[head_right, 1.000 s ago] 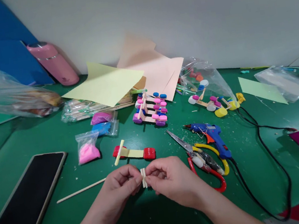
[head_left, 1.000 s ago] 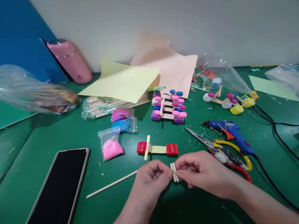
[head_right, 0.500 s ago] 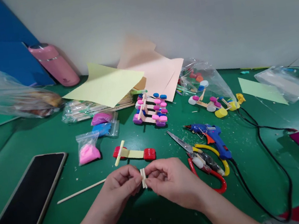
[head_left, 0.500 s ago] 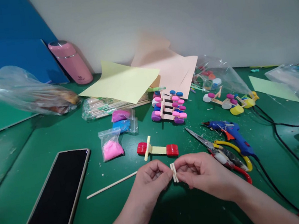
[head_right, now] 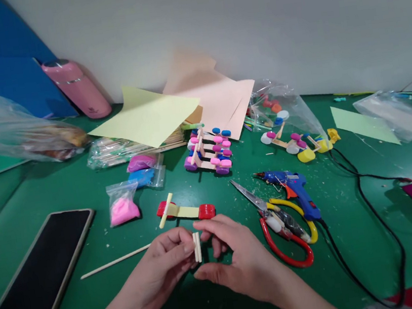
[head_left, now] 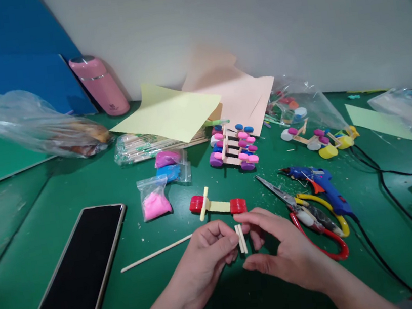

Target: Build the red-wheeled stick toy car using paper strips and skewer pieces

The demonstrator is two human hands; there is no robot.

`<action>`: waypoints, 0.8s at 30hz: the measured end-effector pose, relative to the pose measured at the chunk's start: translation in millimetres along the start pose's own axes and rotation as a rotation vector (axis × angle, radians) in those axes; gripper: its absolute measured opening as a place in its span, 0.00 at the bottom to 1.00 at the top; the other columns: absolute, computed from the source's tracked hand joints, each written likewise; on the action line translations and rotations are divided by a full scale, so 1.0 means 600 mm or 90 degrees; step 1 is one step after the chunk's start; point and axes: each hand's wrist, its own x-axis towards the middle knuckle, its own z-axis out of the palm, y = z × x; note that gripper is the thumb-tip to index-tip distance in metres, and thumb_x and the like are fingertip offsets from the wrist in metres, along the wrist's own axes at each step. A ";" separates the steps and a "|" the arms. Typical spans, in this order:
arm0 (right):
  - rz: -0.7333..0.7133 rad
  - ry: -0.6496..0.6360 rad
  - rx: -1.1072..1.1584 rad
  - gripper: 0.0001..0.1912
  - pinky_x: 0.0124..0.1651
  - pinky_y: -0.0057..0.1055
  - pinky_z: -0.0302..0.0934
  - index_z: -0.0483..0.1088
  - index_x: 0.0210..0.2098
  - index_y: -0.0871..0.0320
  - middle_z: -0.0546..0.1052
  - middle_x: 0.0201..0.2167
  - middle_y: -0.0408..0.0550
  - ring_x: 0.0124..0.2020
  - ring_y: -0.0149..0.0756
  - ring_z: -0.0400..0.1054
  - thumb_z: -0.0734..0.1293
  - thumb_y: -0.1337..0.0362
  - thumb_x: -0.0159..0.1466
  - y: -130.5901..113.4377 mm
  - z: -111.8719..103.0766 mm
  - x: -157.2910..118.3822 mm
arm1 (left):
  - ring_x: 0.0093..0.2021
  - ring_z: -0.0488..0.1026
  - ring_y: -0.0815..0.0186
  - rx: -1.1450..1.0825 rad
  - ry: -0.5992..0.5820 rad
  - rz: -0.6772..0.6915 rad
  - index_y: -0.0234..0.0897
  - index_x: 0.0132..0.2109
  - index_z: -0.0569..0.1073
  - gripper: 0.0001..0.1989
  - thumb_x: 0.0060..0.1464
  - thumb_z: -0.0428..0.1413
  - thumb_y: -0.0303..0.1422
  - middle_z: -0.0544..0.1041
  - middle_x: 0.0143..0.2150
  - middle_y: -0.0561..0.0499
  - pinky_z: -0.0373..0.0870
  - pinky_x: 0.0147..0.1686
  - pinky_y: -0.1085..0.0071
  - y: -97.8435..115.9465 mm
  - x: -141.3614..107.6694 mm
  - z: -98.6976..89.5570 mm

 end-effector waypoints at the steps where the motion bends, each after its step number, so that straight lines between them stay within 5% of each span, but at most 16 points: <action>1: -0.005 0.001 -0.001 0.24 0.35 0.25 0.59 0.61 0.50 0.49 0.64 0.38 0.42 0.31 0.28 0.59 0.69 0.64 0.54 0.001 0.000 0.000 | 0.21 0.55 0.76 0.001 -0.001 -0.001 0.32 0.23 0.68 0.09 0.43 0.60 0.31 0.63 0.18 0.56 0.51 0.23 0.78 0.000 0.000 0.000; 24: -0.014 0.020 0.010 0.19 0.34 0.24 0.58 0.65 0.46 0.47 0.64 0.36 0.41 0.30 0.28 0.59 0.68 0.63 0.55 0.005 0.003 0.004 | 0.20 0.55 0.76 0.011 -0.006 0.000 0.32 0.23 0.67 0.09 0.43 0.59 0.31 0.64 0.19 0.56 0.50 0.22 0.78 -0.004 0.001 -0.002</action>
